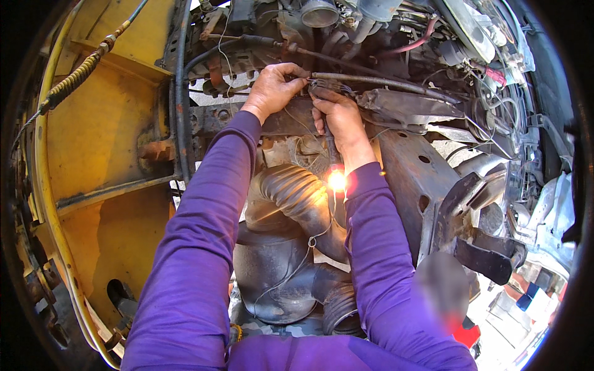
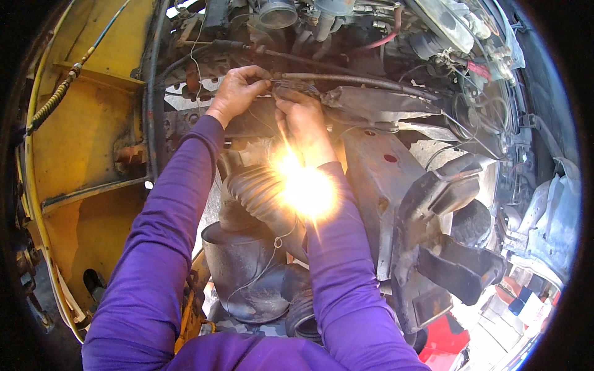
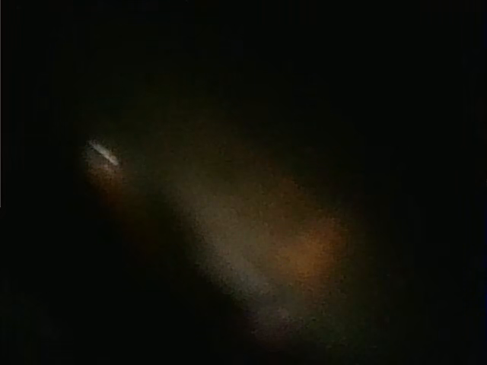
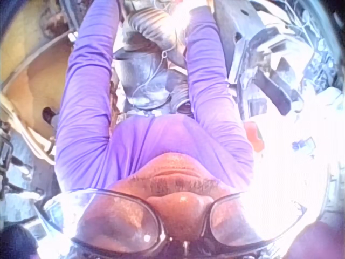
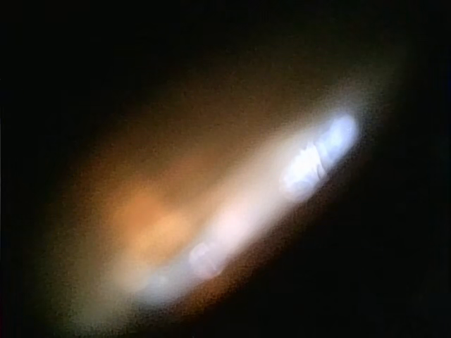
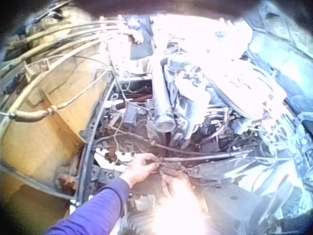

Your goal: The person works on the engine bay of a yellow vehicle, manipulating wires and connectors near the firewall. They repeatedly connect and disconnect a small electrical connector, then use a handheld light to illuminate the area while continuing to adjust the wiring.

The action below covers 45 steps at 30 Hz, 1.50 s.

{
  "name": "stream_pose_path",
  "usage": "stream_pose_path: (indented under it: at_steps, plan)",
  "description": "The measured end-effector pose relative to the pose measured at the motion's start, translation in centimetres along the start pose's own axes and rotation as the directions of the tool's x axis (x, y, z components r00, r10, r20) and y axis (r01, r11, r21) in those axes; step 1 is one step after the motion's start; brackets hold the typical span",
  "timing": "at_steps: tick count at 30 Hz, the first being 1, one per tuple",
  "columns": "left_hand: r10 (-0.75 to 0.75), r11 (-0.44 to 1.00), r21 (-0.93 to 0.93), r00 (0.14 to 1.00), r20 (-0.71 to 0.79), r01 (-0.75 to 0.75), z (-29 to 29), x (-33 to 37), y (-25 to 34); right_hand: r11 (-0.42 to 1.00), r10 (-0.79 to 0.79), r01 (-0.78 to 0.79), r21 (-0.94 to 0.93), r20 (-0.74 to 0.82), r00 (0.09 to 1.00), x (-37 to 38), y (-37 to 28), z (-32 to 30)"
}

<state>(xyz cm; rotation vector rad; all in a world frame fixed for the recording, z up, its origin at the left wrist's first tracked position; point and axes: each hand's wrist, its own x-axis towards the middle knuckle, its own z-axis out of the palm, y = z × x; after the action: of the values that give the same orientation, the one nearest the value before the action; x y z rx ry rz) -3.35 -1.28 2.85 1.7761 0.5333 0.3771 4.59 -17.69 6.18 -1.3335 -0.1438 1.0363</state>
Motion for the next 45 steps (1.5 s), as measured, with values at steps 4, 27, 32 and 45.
stream_pose_path:
  at_steps: [4,27,32,45]
  plan:
    - [0.010,0.997,0.070,1.000,0.012,-0.010,-0.1,0.2,-0.1,1.000,0.006,-0.006,-0.018,0.018,1.000,-0.2,-0.3,-0.1]
    - [-0.072,0.995,-0.066,0.992,0.105,0.079,-0.4,0.2,1.7,0.992,0.093,-0.090,0.087,-0.030,0.995,-1.0,-0.1,1.2]
    - [-0.060,0.993,-0.093,0.989,0.139,0.073,-0.5,0.2,1.9,0.994,0.110,-0.108,0.030,-0.052,0.993,-1.4,-0.6,1.8]
    - [-0.070,0.988,-0.122,0.975,0.211,0.097,-0.8,0.0,2.1,0.954,0.215,-0.231,0.192,0.100,0.971,-0.8,0.1,0.1]
